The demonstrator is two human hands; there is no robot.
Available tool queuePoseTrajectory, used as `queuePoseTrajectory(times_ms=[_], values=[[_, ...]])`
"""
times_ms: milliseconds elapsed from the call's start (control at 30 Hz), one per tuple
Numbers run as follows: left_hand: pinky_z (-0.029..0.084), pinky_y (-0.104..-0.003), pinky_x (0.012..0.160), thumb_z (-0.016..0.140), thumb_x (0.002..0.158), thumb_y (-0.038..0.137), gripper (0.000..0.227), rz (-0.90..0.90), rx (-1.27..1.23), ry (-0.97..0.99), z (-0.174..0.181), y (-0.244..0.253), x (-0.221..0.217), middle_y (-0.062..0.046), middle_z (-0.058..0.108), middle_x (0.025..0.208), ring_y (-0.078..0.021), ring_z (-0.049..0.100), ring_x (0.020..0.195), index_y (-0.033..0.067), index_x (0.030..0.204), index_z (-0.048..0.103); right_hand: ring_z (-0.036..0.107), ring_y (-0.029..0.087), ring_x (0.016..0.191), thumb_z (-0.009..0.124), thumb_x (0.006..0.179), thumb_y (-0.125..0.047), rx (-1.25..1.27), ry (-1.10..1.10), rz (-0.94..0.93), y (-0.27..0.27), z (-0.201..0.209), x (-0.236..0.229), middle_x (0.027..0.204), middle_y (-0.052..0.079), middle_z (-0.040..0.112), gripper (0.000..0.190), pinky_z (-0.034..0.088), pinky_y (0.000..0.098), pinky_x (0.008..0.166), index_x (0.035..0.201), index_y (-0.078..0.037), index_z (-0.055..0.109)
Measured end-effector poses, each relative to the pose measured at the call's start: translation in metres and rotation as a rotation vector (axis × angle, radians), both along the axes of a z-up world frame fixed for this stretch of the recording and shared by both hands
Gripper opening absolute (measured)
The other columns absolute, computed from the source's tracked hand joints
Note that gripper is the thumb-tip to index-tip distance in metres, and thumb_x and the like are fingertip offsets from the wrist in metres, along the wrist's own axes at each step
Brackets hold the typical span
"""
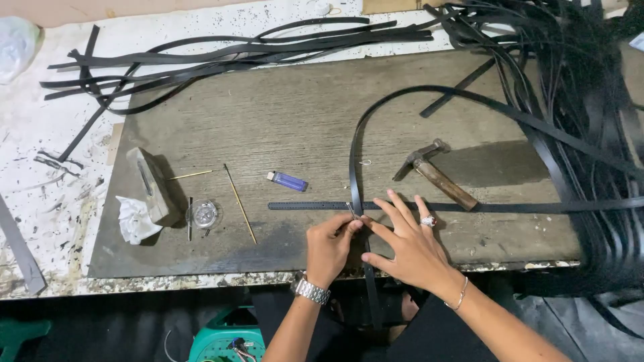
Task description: Using a hammer and a punch tool to create holes in long leather straps on a workbench.
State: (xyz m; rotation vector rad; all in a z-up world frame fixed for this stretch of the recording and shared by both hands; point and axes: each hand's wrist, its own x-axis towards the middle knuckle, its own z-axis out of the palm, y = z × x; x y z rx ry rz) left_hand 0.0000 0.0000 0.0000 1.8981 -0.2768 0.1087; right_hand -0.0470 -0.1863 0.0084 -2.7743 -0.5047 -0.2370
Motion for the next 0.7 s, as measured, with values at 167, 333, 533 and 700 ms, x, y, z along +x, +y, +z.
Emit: queuePoseTrajectory(times_ms=[167,333,533,700], values=[[0.061,-0.038,0.06,0.08,0.088,0.012,0.006,-0.044,0.035,-0.088,0.006,-0.002,-0.004,-0.012,0.079,0.073,-0.0356,0.075,0.069,0.0078,0.092,0.082,0.03,0.038,0.153,0.066,0.086,-0.065,-0.009,-0.024,0.002,0.001,0.003,0.0,0.154,0.013,0.048,0.065,0.017,0.0691,0.118,0.134,-0.022,0.065],[0.062,-0.04,0.062,0.08,0.087,0.01,0.003,-0.083,0.101,-0.194,-0.01,-0.002,-0.003,-0.01,0.079,0.074,-0.0337,0.076,0.072,0.0094,0.091,0.08,0.03,0.039,0.152,0.067,0.087,-0.062,0.013,-0.026,-0.003,-0.001,0.004,-0.001,0.153,0.014,0.049,0.062,0.018,0.0688,0.117,0.13,-0.017,0.068],[0.063,-0.036,0.068,0.07,0.095,0.011,0.011,-0.186,0.12,-0.367,-0.017,0.003,-0.002,-0.011,0.079,0.088,-0.0246,0.077,0.075,0.0026,0.097,0.076,0.045,0.033,0.139,0.065,0.095,-0.035,0.083,-0.354,-0.384,-0.043,-0.002,0.016,0.143,0.014,0.057,0.047,0.036,0.0526,0.113,0.134,-0.009,0.066],[0.064,-0.034,0.068,0.074,0.092,0.02,0.018,-0.134,0.155,-0.284,-0.032,0.003,0.001,-0.009,0.081,0.09,-0.0222,0.078,0.077,0.004,0.101,0.078,0.047,0.034,0.131,0.055,0.099,-0.04,-0.078,-0.174,-0.52,-0.072,-0.022,0.022,0.137,0.015,0.057,0.057,0.038,0.0547,0.104,0.144,-0.005,0.053]])
